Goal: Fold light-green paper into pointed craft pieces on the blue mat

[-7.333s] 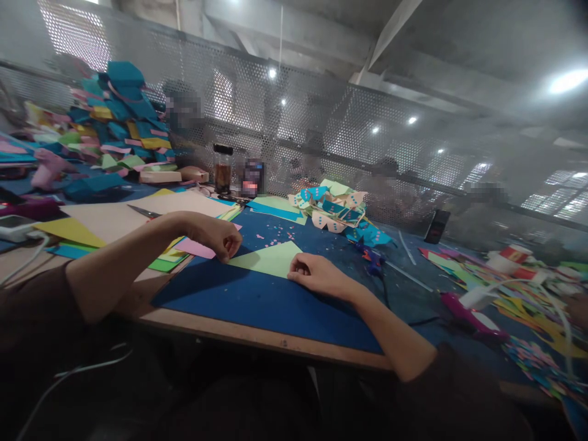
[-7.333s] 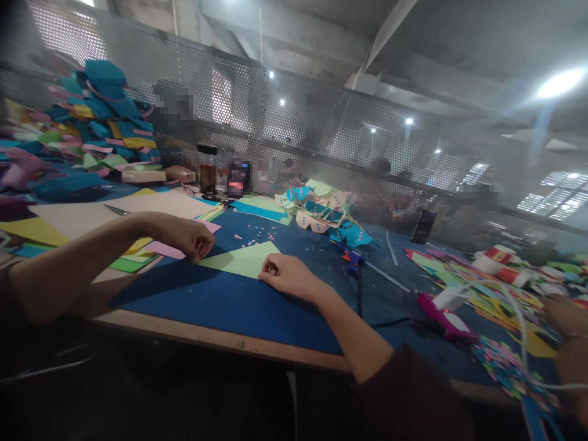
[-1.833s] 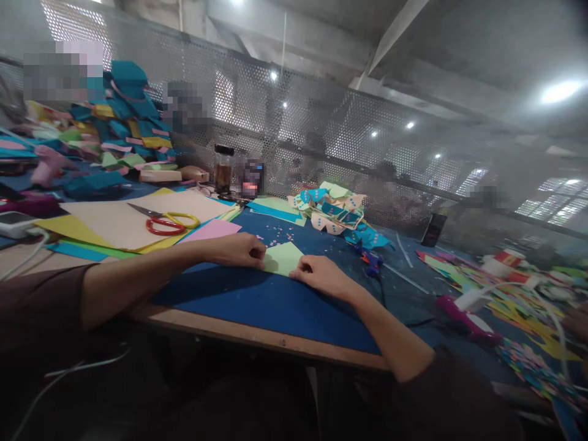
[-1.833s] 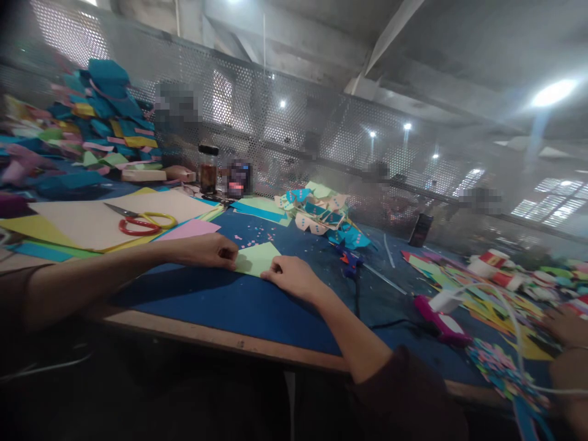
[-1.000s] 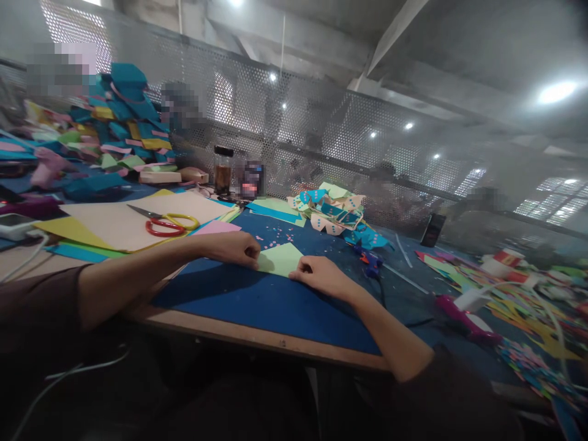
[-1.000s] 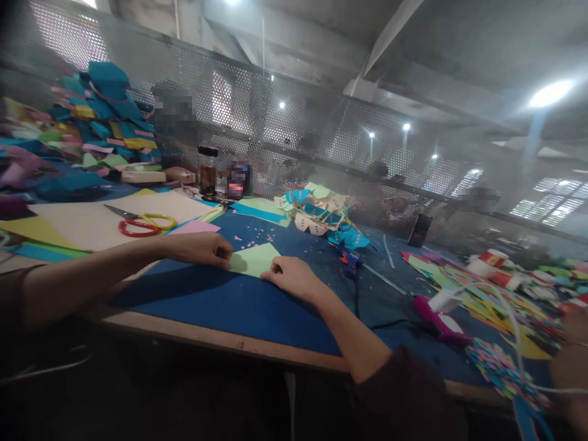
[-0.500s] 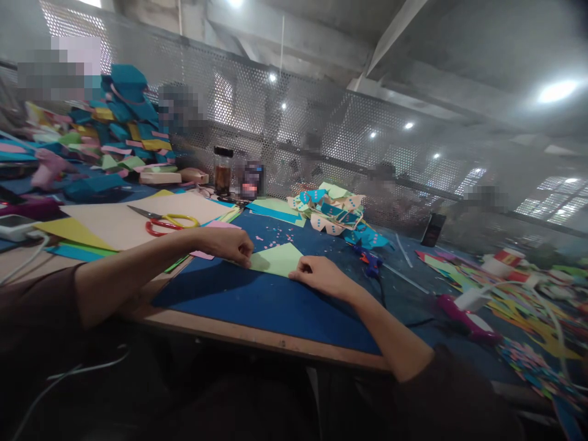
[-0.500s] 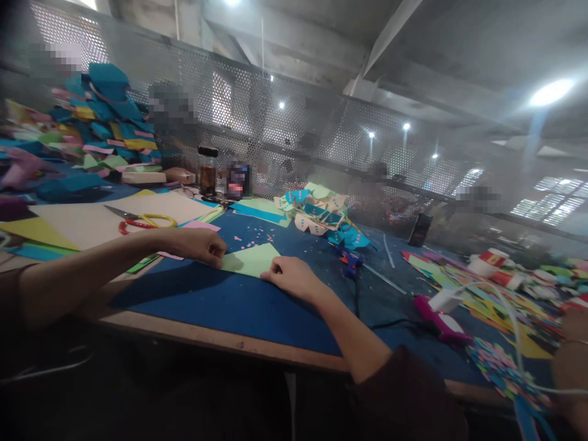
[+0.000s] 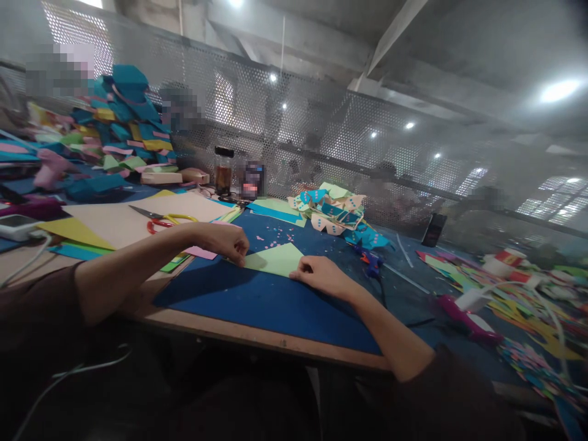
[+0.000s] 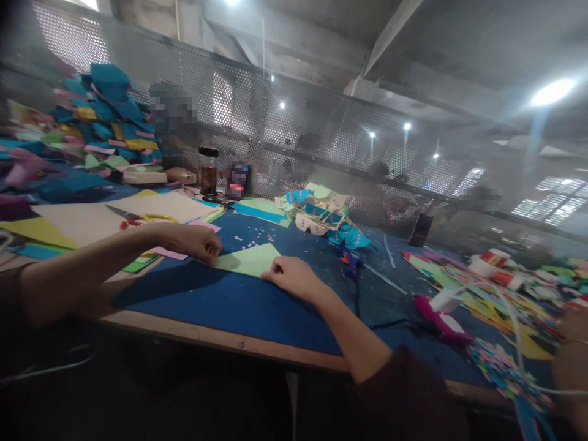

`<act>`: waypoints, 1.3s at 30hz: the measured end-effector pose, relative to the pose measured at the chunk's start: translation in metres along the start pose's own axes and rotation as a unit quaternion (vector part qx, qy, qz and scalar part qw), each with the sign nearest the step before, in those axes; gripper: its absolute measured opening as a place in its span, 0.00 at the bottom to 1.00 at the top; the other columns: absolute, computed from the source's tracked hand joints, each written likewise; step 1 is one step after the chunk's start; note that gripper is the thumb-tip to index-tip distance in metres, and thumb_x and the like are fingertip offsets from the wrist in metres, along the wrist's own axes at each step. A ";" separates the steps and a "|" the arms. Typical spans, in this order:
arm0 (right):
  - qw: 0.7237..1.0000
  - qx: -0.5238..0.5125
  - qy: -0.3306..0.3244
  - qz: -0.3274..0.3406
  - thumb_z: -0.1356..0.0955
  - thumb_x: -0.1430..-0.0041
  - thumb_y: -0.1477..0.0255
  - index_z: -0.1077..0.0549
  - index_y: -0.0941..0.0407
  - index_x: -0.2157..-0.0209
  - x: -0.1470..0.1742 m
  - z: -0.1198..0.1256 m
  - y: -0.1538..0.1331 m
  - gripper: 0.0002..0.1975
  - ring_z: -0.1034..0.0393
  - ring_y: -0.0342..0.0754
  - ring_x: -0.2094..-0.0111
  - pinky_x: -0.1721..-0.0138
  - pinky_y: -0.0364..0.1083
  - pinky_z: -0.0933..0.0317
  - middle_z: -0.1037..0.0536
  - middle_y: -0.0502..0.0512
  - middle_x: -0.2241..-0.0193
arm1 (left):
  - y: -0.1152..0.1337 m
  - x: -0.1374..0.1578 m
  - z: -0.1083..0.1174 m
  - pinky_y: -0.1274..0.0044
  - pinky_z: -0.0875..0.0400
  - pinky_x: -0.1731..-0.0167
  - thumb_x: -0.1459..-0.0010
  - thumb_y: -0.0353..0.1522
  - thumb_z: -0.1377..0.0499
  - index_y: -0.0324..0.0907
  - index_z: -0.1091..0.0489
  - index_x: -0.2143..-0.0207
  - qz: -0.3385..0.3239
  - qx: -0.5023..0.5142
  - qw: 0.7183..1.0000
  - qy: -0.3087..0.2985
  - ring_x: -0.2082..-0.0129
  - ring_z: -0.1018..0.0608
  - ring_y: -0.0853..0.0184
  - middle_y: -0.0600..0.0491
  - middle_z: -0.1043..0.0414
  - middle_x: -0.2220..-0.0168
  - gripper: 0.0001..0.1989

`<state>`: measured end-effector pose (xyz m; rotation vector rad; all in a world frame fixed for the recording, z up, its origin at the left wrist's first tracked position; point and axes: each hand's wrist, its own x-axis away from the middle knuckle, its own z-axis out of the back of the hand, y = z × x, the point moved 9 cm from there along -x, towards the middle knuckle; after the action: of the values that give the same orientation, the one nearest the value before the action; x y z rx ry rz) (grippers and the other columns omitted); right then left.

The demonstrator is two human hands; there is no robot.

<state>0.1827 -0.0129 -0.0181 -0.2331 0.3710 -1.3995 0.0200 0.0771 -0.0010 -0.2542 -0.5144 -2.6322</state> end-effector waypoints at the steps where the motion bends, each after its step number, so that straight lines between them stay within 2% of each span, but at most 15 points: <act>1: 1.000 0.001 0.000 0.001 0.32 0.40 0.58 0.31 0.56 0.74 0.000 0.000 0.000 0.17 0.33 0.44 0.71 0.71 0.42 0.50 0.25 0.50 0.73 | -0.001 0.000 0.000 0.79 0.41 0.73 0.49 0.36 0.40 0.37 0.27 0.74 0.002 0.001 1.000 -0.003 0.73 0.30 0.68 0.54 0.31 0.75 0.10; 24: 1.000 -0.010 -0.004 0.000 0.32 0.40 0.58 0.30 0.56 0.73 0.000 0.000 0.000 0.16 0.33 0.45 0.71 0.71 0.42 0.48 0.25 0.51 0.73 | -0.026 0.001 0.000 0.79 0.39 0.77 0.51 0.37 0.37 0.39 0.28 0.77 0.002 0.022 0.999 -0.037 0.77 0.28 0.67 0.52 0.28 0.79 0.10; 39: 1.000 -0.010 0.001 0.008 0.32 0.40 0.59 0.30 0.56 0.74 0.000 0.001 -0.002 0.16 0.34 0.44 0.71 0.71 0.42 0.49 0.25 0.51 0.73 | -0.030 0.003 0.000 0.79 0.40 0.76 0.51 0.37 0.36 0.39 0.28 0.76 0.006 0.044 0.998 -0.046 0.76 0.28 0.67 0.52 0.29 0.78 0.10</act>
<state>0.1810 -0.0138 -0.0161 -0.2457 0.3873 -1.3815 0.0037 0.1007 -0.0102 -0.3505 -0.6561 -2.5877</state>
